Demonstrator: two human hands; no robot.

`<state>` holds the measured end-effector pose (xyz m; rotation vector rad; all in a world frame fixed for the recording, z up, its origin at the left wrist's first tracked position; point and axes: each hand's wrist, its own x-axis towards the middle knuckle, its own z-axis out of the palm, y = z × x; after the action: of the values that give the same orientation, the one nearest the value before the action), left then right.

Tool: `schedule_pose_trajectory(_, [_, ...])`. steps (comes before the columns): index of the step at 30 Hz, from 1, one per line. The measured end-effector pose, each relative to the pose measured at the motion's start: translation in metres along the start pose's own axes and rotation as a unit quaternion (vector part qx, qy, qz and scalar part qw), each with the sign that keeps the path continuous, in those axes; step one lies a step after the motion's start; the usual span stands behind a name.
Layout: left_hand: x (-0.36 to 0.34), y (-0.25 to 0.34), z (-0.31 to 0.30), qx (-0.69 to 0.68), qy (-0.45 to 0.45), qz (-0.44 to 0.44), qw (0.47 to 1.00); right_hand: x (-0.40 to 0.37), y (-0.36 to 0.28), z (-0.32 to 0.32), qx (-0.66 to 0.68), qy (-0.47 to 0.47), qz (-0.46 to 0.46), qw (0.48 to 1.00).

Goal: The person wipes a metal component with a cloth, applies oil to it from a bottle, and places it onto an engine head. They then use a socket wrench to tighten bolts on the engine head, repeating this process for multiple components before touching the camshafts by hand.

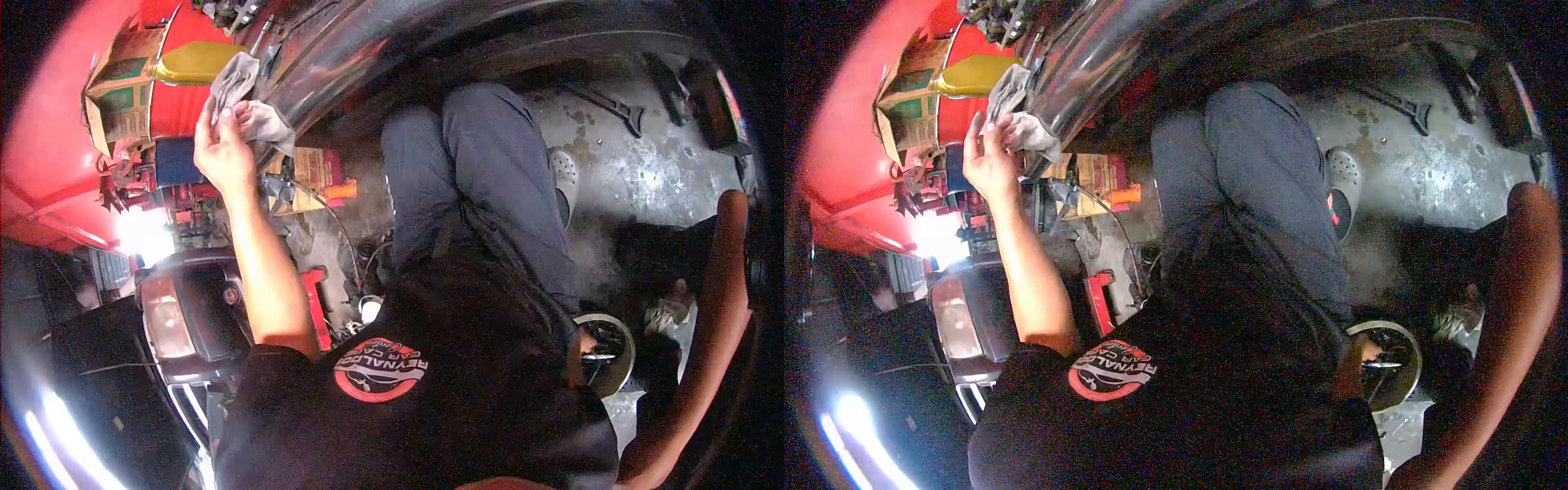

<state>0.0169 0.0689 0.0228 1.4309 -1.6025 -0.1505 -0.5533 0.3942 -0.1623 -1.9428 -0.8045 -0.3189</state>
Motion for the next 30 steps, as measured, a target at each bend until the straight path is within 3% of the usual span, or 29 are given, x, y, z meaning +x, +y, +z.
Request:
schedule_pose_trajectory(14, [0.003,-0.027,-0.019,-0.076,0.054,-0.068,0.993,0.028,-0.008,0.009,0.036,-0.03,-0.033,0.998])
schedule_pose_trajectory(18, [0.011,-0.036,-0.025,-0.029,0.126,-0.023,0.991,0.037,-0.005,0.008,0.052,-0.046,-0.046,0.997])
schedule_pose_trajectory(19, [0.021,-0.04,-0.034,0.219,0.114,0.064,0.967,0.041,-0.004,0.009,0.058,-0.046,-0.048,0.996])
schedule_pose_trajectory(21, [0.033,-0.054,-0.033,0.214,0.08,0.09,0.969,0.044,-0.007,0.008,0.076,-0.047,-0.052,0.995])
schedule_pose_trajectory(23, [0.049,-0.063,-0.034,0.338,0.047,0.034,0.939,0.04,-0.009,0.004,0.086,-0.05,-0.059,0.993])
schedule_pose_trajectory(25, [0.088,-0.115,-0.052,0.343,-0.095,-0.025,0.934,0.041,-0.01,-0.002,0.092,-0.063,-0.063,0.992])
schedule_pose_trajectory(26, [0.085,-0.106,-0.043,0.345,-0.087,-0.069,0.932,0.04,-0.011,0.001,0.095,-0.063,-0.065,0.991])
schedule_pose_trajectory(29, [0.092,-0.087,-0.037,0.412,-0.101,-0.079,0.902,0.043,-0.017,0.001,0.11,-0.061,-0.068,0.99])
schedule_pose_trajectory(30, [0.095,-0.087,-0.042,0.373,-0.123,-0.084,0.916,0.047,-0.016,-0.001,0.113,-0.07,-0.071,0.989])
